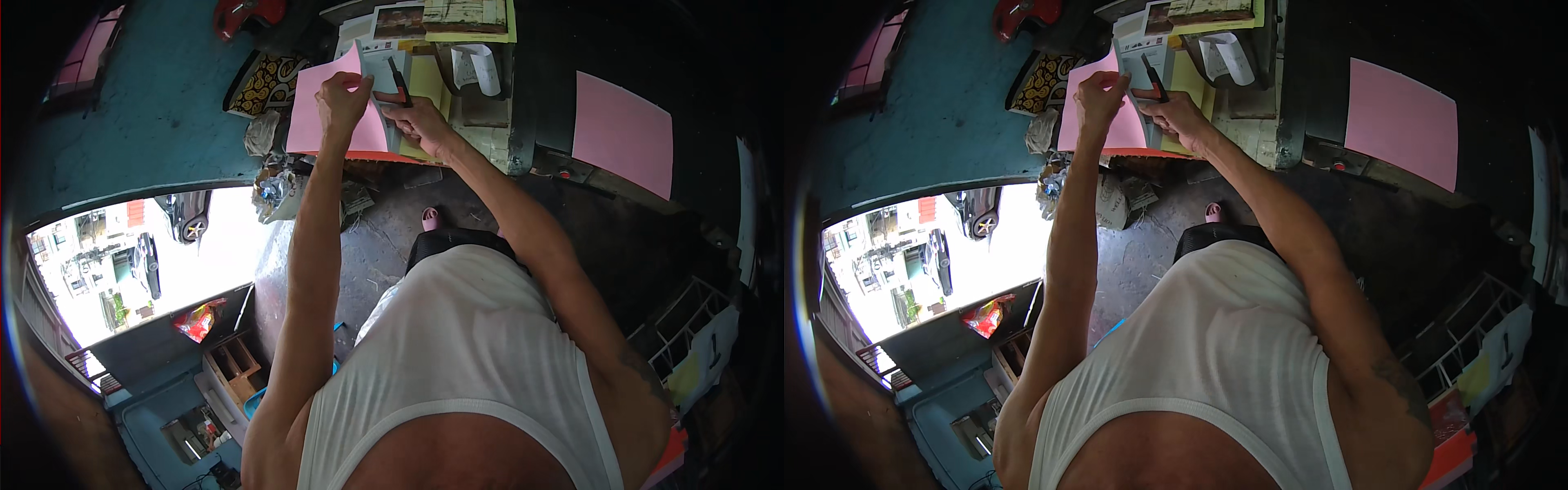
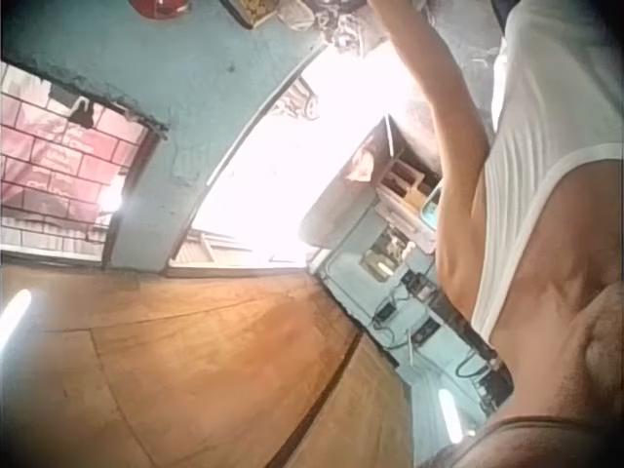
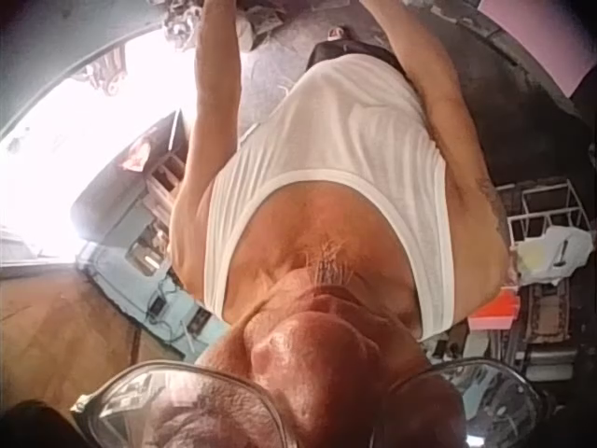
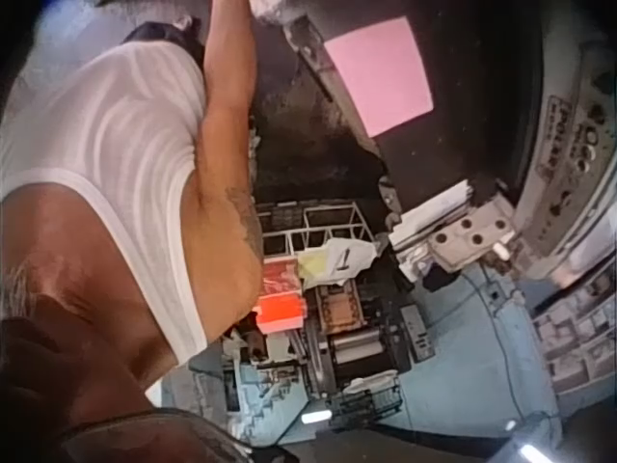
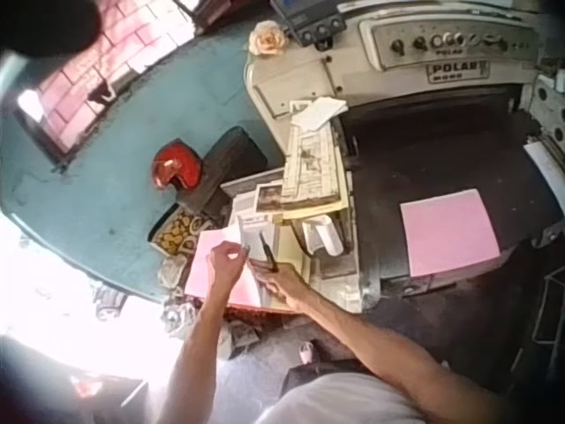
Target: The recorder is sorting stacks of pink and white papers and using a handheld utility knife to trim the edges.
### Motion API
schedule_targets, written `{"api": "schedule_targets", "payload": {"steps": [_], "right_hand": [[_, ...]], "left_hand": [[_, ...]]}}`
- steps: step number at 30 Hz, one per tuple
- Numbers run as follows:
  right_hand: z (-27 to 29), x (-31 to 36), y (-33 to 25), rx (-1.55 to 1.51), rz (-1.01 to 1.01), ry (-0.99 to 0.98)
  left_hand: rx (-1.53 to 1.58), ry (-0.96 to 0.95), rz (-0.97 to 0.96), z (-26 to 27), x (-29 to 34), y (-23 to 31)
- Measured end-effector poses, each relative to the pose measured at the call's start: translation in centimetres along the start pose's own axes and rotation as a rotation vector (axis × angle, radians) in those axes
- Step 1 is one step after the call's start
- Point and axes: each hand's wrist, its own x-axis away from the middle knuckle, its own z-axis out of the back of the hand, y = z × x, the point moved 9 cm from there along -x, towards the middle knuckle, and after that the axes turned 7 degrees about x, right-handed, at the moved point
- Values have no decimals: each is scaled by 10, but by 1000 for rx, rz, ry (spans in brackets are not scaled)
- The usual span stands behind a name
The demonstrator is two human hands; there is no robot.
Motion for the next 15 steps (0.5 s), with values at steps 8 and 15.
{"api": "schedule_targets", "payload": {"steps": [8,15], "right_hand": [[-7,-3,-9,187,23,85],[-3,-3,-8,169,48,76]], "left_hand": [[329,36,262,-1,8,-19],[391,39,219,-2,8,-22]]}}
